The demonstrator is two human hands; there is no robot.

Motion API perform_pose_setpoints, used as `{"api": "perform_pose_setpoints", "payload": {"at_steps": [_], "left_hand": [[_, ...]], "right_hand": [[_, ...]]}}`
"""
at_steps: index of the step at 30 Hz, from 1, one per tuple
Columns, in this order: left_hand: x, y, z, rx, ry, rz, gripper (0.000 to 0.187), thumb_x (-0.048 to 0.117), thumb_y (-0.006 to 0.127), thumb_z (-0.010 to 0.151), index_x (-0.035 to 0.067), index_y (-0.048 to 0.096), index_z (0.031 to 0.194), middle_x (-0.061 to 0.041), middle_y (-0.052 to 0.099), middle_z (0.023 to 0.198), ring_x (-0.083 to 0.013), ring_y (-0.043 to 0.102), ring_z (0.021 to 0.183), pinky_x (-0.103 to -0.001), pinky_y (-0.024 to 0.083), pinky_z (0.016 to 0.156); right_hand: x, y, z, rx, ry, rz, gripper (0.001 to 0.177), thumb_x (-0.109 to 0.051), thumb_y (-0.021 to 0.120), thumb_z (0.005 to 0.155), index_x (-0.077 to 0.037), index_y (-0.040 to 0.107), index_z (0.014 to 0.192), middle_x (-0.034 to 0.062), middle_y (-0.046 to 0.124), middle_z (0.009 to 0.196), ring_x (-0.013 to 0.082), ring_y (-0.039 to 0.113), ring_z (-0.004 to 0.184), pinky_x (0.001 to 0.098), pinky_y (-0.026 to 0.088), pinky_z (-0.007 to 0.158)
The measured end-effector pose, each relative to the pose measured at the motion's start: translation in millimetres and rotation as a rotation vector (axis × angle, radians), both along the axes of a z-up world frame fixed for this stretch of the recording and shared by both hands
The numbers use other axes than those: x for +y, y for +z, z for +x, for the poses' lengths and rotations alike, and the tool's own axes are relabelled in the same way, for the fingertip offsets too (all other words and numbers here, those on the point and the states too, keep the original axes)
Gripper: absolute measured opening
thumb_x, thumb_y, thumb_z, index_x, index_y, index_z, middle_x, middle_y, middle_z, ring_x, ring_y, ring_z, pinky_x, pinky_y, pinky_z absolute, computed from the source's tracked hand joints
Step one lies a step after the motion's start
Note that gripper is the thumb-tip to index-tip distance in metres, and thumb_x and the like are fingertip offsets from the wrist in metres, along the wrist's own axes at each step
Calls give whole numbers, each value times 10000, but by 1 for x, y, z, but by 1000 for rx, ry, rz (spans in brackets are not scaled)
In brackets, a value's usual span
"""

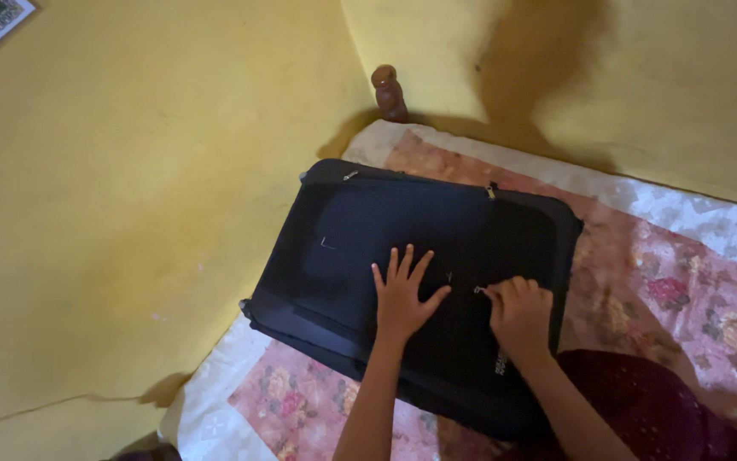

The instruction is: The person winds a white cable, opens a black suitcase on a bed containing a bag of snacks, and operates various zippers to open and close compartments before placing a purple bottle inside and checking a side pocket with a piece of paper.

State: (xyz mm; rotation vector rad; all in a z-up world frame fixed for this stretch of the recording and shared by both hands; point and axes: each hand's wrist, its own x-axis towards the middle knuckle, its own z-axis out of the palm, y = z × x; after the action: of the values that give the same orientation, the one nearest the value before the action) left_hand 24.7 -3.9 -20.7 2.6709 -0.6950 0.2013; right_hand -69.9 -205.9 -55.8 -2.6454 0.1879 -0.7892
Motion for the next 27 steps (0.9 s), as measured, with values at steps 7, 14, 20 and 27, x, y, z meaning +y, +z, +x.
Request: {"api": "perform_pose_setpoints", "payload": {"at_steps": [7, 14, 20, 27], "left_hand": [[1, -1, 0, 27, -6, -10, 758, 650, 631, 896, 258, 490, 1529, -149, 350, 1644, -401, 213, 1551, -720, 43, 1184], [0, -2, 0, 27, -6, -41, 764, 636, 661, 881, 253, 499, 1523, -145, 354, 1646, -394, 218, 1553, -712, 33, 1195], [-2, 2, 0, 85, 16, -37, 762, 630, 675, 865, 261, 509, 1511, -135, 352, 1642, -382, 199, 1558, -701, 18, 1201], [-1, -2, 2, 83, 13, -34, 780, 656, 662, 863, 257, 511, 1516, -133, 346, 1657, -369, 194, 1566, -698, 8, 1203]], "right_hand": [[-16, 14, 29, -42, -35, -16, 51, -175, 688, 930, -128, 706, 939, 27, 617, 919, 222, 553, 872, 416, 366, 854], [-28, 18, 47, -102, -40, -31, 88, -204, 710, 919, -118, 692, 926, 46, 606, 913, 257, 566, 897, 444, 367, 845], [-42, 14, 72, -202, -41, 49, 72, -148, 729, 905, -109, 670, 919, 54, 606, 932, 291, 583, 927, 453, 390, 814], [-61, 2, 106, -253, -40, 93, 84, -126, 740, 910, -105, 658, 902, 61, 609, 938, 299, 594, 928, 458, 398, 770]]}}
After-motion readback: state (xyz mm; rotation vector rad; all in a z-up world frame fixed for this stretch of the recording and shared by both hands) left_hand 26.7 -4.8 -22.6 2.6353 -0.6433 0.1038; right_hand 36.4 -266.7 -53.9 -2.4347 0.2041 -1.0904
